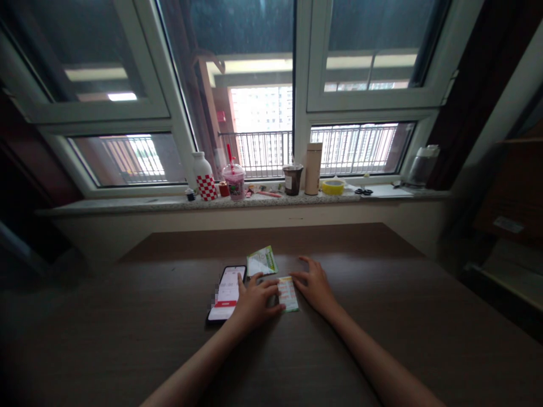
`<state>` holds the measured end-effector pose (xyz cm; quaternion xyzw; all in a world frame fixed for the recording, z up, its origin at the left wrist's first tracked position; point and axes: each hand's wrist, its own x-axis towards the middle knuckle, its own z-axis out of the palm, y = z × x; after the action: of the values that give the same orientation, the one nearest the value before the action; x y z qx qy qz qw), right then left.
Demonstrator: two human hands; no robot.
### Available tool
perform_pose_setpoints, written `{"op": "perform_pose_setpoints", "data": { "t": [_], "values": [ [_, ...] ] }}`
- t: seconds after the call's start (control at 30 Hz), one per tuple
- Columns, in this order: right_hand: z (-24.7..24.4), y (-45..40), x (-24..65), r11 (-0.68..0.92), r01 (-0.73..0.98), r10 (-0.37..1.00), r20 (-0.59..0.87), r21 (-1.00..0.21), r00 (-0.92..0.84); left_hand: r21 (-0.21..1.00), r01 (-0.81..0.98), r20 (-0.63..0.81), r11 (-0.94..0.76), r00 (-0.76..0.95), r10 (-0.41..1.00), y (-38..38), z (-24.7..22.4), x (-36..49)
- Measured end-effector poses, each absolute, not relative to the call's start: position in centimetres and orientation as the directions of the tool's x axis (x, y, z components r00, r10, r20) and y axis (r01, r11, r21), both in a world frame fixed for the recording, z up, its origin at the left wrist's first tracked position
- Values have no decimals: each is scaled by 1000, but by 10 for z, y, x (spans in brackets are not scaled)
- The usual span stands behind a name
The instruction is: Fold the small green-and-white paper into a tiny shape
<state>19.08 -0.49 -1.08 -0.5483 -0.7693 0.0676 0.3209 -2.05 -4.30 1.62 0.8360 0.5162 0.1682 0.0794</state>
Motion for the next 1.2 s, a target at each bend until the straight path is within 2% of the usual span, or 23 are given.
{"op": "perform_pose_setpoints", "data": {
  "t": [0.47,0.77,1.2],
  "values": [
    [-2,-1,195,307,798,949,223,-518,-221,281,846,200,-452,409,890,-43,16,-21],
    [-5,-10,206,372,781,928,202,-502,-312,291,843,189,-453,414,891,-43,17,-22],
    [-4,-26,213,372,765,925,148,-525,-349,290,837,213,-465,417,884,-44,16,-22]
  ]
}}
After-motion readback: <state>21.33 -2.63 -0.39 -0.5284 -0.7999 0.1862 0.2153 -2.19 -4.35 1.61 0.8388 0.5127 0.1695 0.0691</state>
